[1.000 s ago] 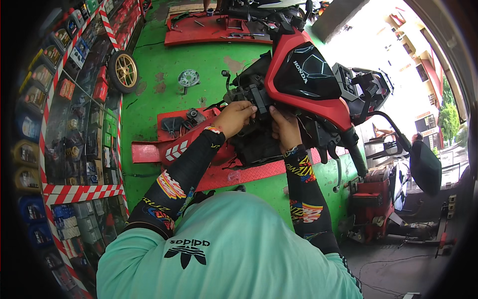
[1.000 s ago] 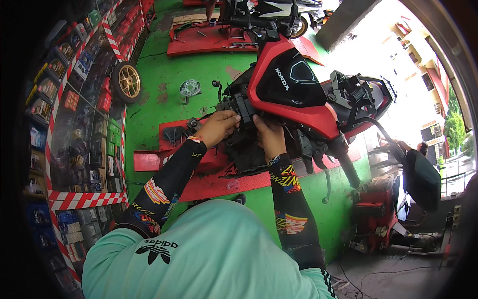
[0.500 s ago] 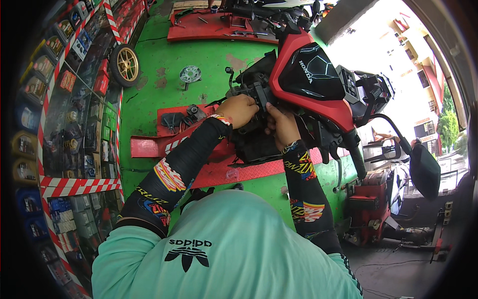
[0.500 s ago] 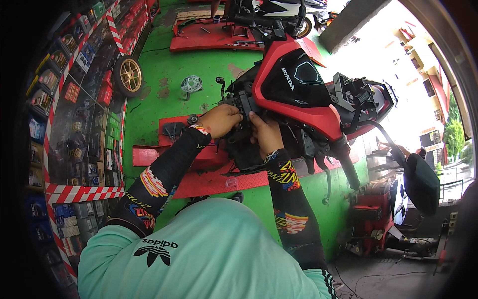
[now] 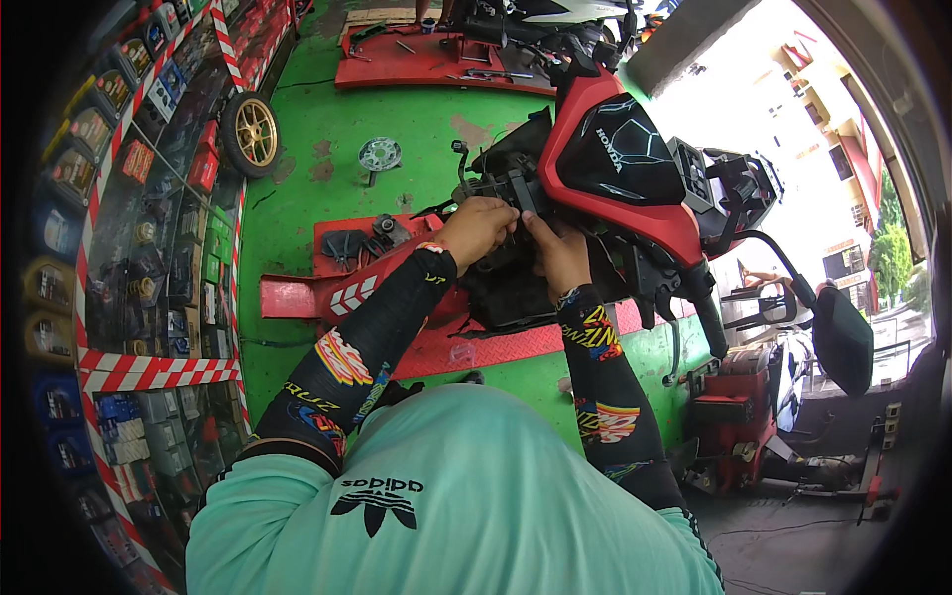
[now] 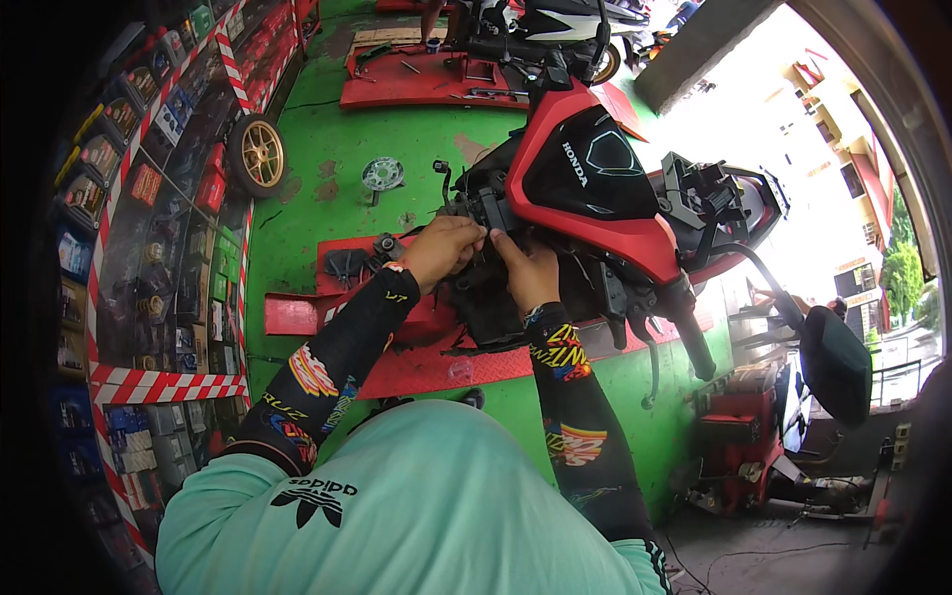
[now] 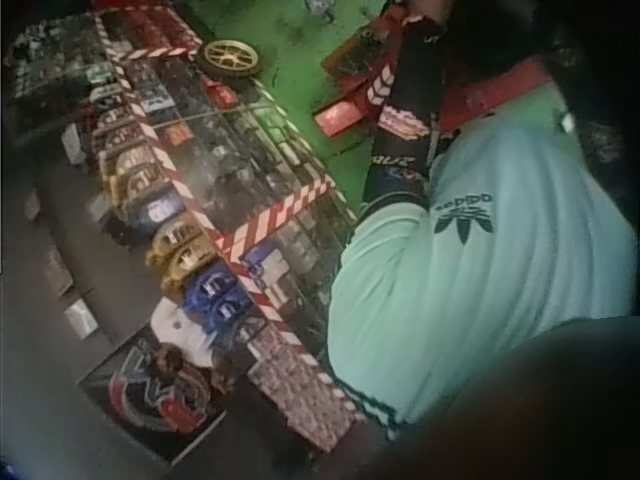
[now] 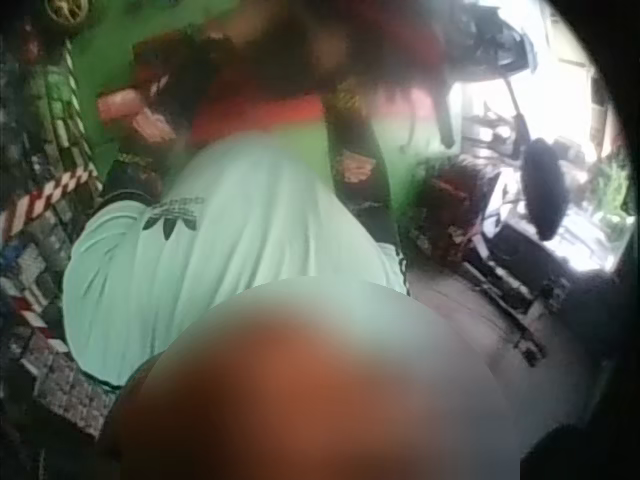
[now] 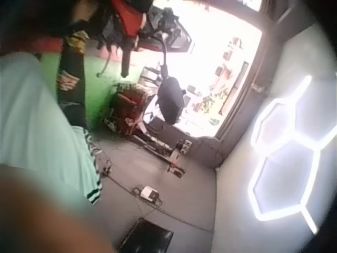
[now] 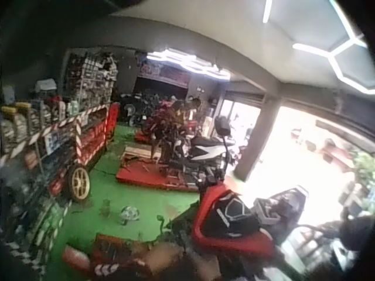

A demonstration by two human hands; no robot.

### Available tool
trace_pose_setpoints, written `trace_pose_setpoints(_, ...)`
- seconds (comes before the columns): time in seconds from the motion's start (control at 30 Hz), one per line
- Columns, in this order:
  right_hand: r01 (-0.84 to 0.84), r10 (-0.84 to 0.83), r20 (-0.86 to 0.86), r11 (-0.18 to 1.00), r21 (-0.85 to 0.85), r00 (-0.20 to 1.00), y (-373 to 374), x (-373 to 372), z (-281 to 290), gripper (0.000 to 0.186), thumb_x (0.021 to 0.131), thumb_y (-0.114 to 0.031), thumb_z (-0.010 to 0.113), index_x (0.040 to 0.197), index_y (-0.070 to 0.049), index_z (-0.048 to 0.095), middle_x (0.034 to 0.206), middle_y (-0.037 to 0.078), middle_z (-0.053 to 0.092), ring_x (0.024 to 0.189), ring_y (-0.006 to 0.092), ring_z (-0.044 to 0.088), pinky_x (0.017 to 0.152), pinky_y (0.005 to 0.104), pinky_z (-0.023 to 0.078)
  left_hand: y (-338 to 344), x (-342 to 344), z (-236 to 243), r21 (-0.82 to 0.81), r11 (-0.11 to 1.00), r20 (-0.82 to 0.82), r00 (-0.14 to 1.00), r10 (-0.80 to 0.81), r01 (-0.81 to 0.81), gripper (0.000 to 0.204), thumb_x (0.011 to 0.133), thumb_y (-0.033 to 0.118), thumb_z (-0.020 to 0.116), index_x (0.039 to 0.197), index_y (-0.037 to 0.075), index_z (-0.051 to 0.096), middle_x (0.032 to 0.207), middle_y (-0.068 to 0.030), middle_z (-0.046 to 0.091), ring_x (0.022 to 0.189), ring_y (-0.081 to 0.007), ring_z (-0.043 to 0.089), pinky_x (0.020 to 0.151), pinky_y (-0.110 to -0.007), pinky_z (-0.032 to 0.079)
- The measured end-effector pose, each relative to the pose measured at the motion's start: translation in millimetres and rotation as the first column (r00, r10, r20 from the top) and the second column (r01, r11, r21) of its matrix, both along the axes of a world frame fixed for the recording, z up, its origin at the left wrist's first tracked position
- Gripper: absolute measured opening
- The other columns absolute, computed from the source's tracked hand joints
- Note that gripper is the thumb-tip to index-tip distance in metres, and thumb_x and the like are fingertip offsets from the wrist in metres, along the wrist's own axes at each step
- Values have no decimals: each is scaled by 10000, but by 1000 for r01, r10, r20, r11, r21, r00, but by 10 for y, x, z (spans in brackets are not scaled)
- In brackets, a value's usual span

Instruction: The user is repairing or adjusting the front panel and wiring of a red Honda motorcycle.

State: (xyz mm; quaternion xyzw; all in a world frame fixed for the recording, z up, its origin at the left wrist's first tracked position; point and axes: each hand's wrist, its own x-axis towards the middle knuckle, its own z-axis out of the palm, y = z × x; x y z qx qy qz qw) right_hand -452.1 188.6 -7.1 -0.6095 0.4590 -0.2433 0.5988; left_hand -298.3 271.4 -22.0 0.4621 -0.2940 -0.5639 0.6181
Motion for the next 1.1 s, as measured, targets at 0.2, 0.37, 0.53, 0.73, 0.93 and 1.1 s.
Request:
trace_pose_setpoints(0.2,2,-4,24,996,86,1000,10,11,47,293,881,-324,761,905,-79,602,655,-60,470,474,50,396,405,241,287,-60,-31,41,-52,999,11,1000,16,-16,232,981,223,558,797,82,551,599,84,363,482,-34,278,451,-242,196)
trace_pose_setpoints(0.37,-18,15,43,996,88,999,16,3,35,295,902,-345,743,883,-90,597,650,-57,475,472,55,399,404,243,286,-88,39,14,-50,998,47,998,-38,40,253,984,240,578,795,74,559,599,83,365,490,-36,283,458,-245,200)
trace_pose_setpoints(0.53,-38,38,-2,998,45,999,-26,-77,-103,329,940,-389,698,920,-69,625,661,-34,515,528,67,470,474,250,366,-3,276,-25,38,989,462,875,-142,140,308,998,310,612,853,40,639,620,67,459,535,-48,395,503,-242,295)
trace_pose_setpoints(0.73,112,-109,26,967,-228,994,205,-204,-236,424,970,-385,655,1158,-5,654,876,93,628,822,201,647,765,361,516,197,459,69,-166,966,445,859,253,-199,324,960,296,689,804,14,653,682,25,564,630,-67,517,573,-277,408)
trace_pose_setpoints(0.93,-174,-98,-219,339,-925,971,428,-111,85,522,868,-194,677,1338,-3,554,1226,181,577,1136,387,565,980,468,466,6,659,285,-354,889,773,444,453,-291,342,970,330,651,944,-9,690,762,-85,645,693,-194,625,684,-328,498)
trace_pose_setpoints(1.1,-380,-52,-410,283,-881,911,320,225,163,714,819,-194,666,1447,49,428,1467,234,465,1286,404,512,1094,488,417,-218,552,124,58,996,883,470,-16,-75,458,972,411,565,1037,-23,697,1041,-238,693,981,-410,652,862,-447,495)
